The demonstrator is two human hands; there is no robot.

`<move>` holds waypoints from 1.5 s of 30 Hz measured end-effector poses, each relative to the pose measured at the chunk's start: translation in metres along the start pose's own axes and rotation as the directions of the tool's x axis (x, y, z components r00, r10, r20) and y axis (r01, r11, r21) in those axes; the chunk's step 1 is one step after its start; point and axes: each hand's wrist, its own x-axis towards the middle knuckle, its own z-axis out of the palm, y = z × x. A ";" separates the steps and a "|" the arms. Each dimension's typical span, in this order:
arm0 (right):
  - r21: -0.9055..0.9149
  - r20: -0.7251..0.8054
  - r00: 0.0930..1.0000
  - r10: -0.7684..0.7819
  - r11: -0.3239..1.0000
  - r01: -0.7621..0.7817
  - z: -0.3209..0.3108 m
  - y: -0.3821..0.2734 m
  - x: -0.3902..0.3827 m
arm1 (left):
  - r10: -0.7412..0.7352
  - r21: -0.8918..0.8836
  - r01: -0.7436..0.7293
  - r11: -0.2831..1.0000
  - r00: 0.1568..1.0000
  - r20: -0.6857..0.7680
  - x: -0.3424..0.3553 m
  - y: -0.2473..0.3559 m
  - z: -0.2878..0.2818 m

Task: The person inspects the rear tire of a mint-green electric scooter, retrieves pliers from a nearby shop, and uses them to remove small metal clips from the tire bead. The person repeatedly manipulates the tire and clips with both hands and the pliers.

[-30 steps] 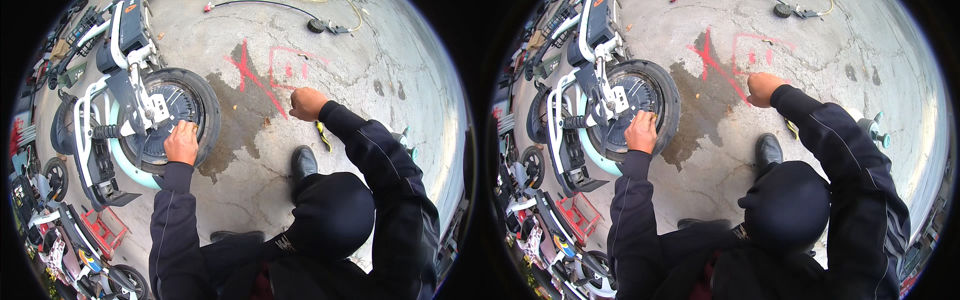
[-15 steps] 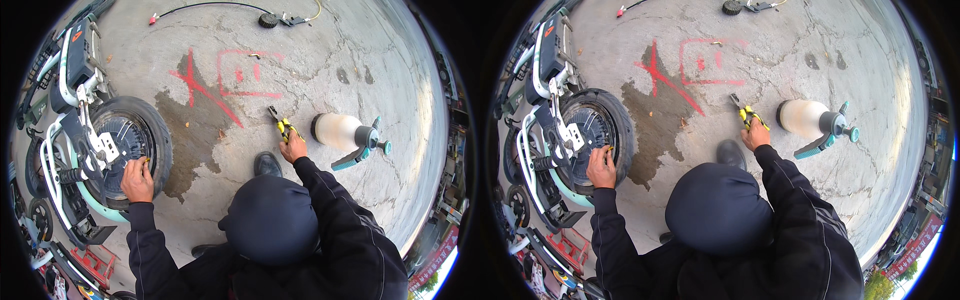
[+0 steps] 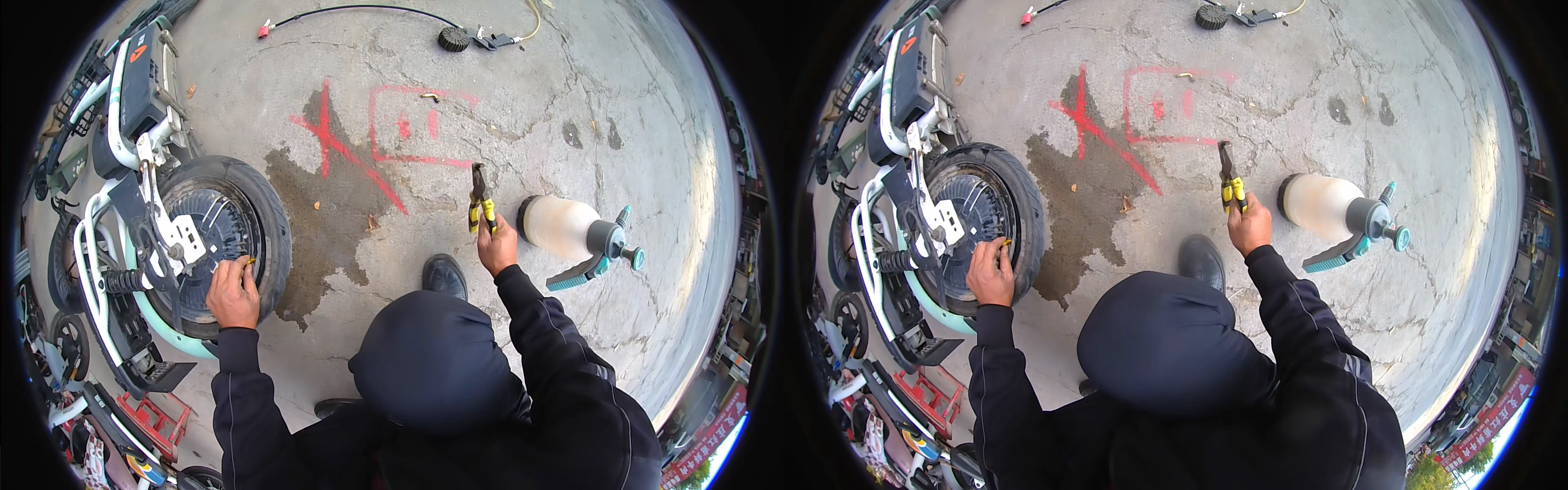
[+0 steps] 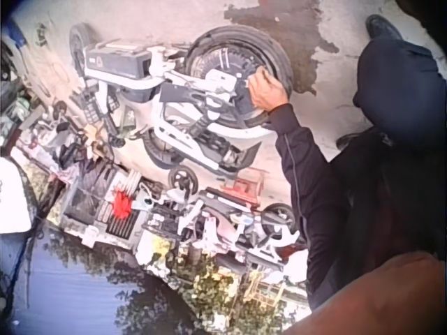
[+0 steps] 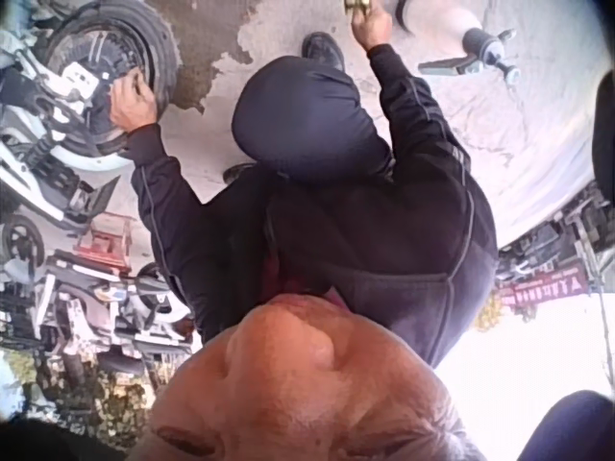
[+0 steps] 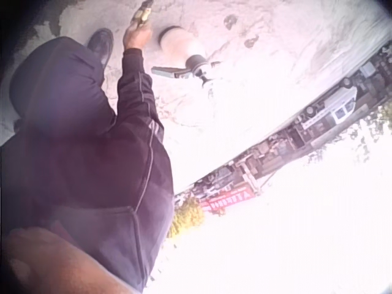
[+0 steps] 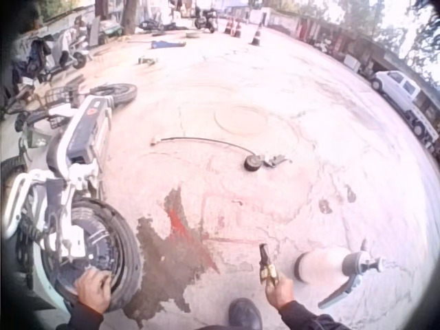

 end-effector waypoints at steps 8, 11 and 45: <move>0.113 0.171 0.985 -0.018 0.994 -0.001 0.010 0.005 -0.026 | 0.011 -0.060 -0.006 0.998 0.997 0.081 0.006 0.000 -0.009; 0.078 0.160 0.975 -0.156 0.986 0.146 -0.003 -0.018 -0.039 | -0.195 -0.119 0.206 0.971 0.976 0.095 0.015 0.020 -0.023; 0.676 0.701 0.663 -0.263 0.540 -0.500 0.009 -0.090 -0.032 | -0.428 -0.748 0.624 0.225 0.753 0.499 -0.034 0.127 0.055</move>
